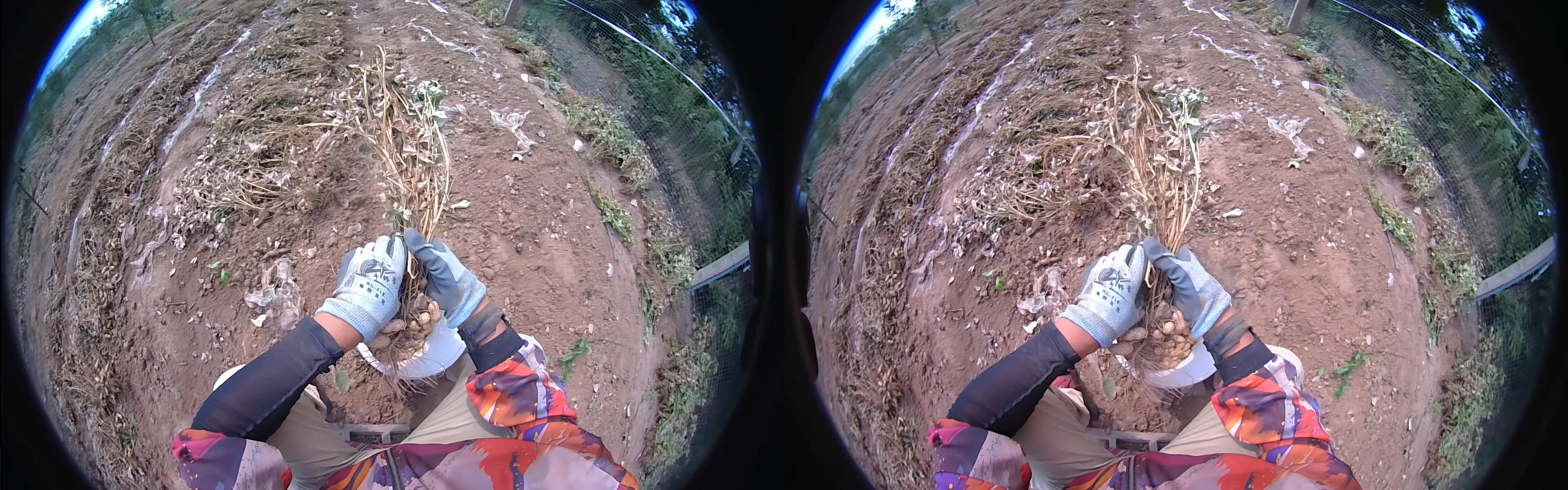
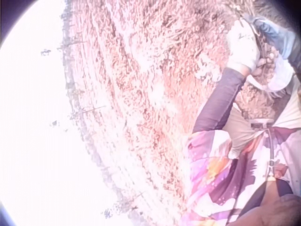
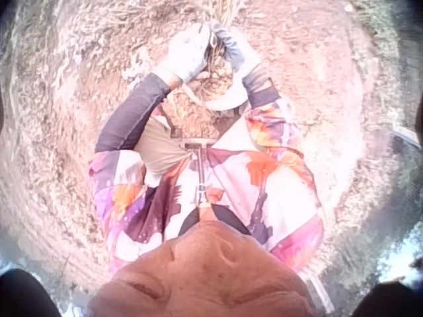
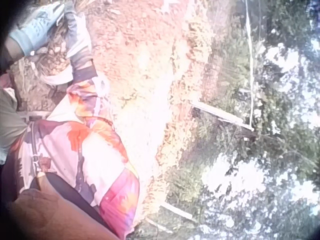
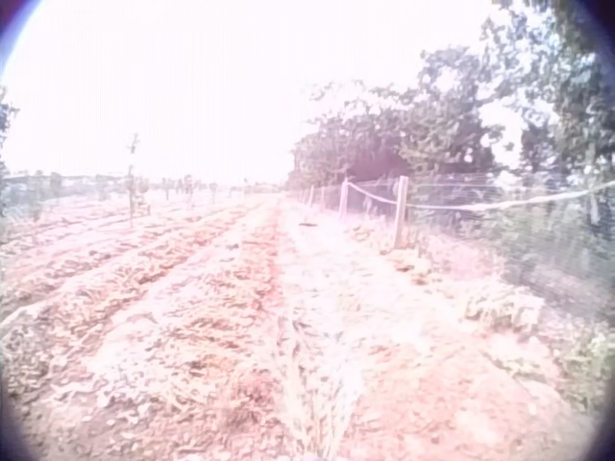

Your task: The person kneels in a garden bed and pulls up peanut plants by hand, shaking off soil and detaching the peanut pods from the roots. The pods are collected into a white bucket placed between the legs.

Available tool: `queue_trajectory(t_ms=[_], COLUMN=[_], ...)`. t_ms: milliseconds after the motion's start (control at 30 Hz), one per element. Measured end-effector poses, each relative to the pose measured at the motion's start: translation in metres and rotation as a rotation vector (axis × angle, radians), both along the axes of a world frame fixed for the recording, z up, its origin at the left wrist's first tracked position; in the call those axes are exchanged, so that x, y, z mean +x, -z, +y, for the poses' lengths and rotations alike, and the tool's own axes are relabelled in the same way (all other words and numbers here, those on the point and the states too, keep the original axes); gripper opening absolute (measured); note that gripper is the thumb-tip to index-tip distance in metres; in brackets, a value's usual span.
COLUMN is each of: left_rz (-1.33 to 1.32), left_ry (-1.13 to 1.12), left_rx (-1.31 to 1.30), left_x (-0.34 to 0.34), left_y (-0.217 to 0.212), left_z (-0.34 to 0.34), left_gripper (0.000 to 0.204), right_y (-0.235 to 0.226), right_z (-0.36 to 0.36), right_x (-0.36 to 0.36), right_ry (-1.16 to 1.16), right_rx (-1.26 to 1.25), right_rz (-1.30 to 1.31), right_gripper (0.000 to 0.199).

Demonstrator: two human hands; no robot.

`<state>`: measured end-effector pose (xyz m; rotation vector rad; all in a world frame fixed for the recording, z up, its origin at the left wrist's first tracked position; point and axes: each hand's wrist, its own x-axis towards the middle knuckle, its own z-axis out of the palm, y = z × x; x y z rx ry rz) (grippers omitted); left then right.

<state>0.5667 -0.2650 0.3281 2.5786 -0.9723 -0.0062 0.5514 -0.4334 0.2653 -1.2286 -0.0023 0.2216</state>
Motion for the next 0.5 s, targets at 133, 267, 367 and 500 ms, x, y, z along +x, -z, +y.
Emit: queue_trajectory(t_ms=[133,267,367,500], left_rz=[0.089,0.261,0.595,0.599], left_ry=[0.019,0.003,0.062,-0.06], left_rx=[-0.139,-0.356,-0.658,-0.684], left_x=[-0.002,0.007,0.012,0.021], left_y=[0.0,-0.013,-0.013,-0.012], left_z=[0.006,0.021,0.028,0.033], left_gripper=[0.056,0.055,0.063,0.051], right_y=[-0.008,-0.062,-0.059,-0.053], right_z=[0.0,0.013,0.012,0.009], right_x=[-0.003,-0.005,0.001,0.01], right_ry=[-0.004,0.098,0.148,0.206], right_rx=[0.067,0.008,-0.126,-0.576], right_rz=[-0.029,-0.048,-0.013,-0.197], right_gripper=[0.043,0.032,0.037,0.05])
